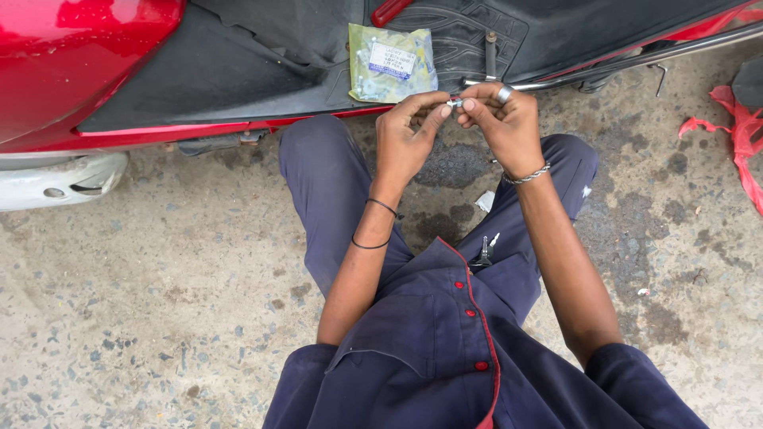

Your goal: The person sits on the ground and uses a T-handle wrench and a screwdriver to tighten bolts on the floorboard of a red scooter. They retrieve a small plastic bag of parts, remove a bolt, and install it into the floorboard, then tighten it with the wrench.

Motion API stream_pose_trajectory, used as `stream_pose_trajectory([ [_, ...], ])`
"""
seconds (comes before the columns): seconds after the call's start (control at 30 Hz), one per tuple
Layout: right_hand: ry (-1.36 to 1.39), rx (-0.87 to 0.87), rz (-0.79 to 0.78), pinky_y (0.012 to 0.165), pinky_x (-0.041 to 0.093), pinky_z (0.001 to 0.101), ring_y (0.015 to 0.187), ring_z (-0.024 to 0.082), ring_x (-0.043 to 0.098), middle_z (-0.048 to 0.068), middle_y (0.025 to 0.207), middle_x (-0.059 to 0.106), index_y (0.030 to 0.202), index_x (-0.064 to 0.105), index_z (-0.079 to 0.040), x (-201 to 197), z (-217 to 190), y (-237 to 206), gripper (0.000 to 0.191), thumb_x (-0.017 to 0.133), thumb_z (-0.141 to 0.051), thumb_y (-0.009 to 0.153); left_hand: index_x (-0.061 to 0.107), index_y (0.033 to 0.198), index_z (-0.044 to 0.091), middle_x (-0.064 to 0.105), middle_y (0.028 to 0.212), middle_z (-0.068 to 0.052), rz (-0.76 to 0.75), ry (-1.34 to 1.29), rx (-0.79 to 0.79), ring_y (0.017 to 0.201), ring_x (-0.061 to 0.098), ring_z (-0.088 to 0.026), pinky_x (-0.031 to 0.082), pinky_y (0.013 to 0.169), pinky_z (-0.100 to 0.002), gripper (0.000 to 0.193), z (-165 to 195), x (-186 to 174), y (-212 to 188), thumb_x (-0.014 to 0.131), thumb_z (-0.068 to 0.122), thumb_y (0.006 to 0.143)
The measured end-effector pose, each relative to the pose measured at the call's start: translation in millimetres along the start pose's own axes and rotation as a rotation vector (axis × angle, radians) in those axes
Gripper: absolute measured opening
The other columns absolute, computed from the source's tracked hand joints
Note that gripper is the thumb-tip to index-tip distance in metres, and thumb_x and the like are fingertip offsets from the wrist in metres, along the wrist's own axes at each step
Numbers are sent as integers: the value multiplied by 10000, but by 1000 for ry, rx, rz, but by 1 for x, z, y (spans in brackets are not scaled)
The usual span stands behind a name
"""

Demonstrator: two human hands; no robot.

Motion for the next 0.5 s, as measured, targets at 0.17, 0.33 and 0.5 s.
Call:
stream_pose_trajectory([
  [0.17,37,95,-73,768,624,256,859,104,734,86,962,738,1155,665,50,4,7,-4,178,618,-83,1047,754,1110,33,769,973,-52,-9,-44,-2,808,713,-79,583,728,-249,195,5,-3,-8,751,166,968],
  [0.33,-164,303,-115,586,517,281,645,149,639,142,810,704,1051,718,89,5,26,-4,363,533,-211,1136,750,1085,24,760,950,-48,-13,-31,-14,785,702,-72,574,705,-248,172,3,-5,-14,740,160,979],
  [0.5,-5,-43,-343,837,581,286,1022,145,638,126,1150,613,1245,491,67,25,-5,-1,329,698,-86,1040,743,1082,6,749,930,-44,2,-102,-77,784,657,-52,551,702,-234,176,-5,-10,-15,740,152,985],
])
Point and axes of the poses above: each hand's wrist, its own y-axis towards the middle knuckle, its own x-axis out of the palm, z = x × y, the point moved 10 cm from there along y, towards the middle knuckle
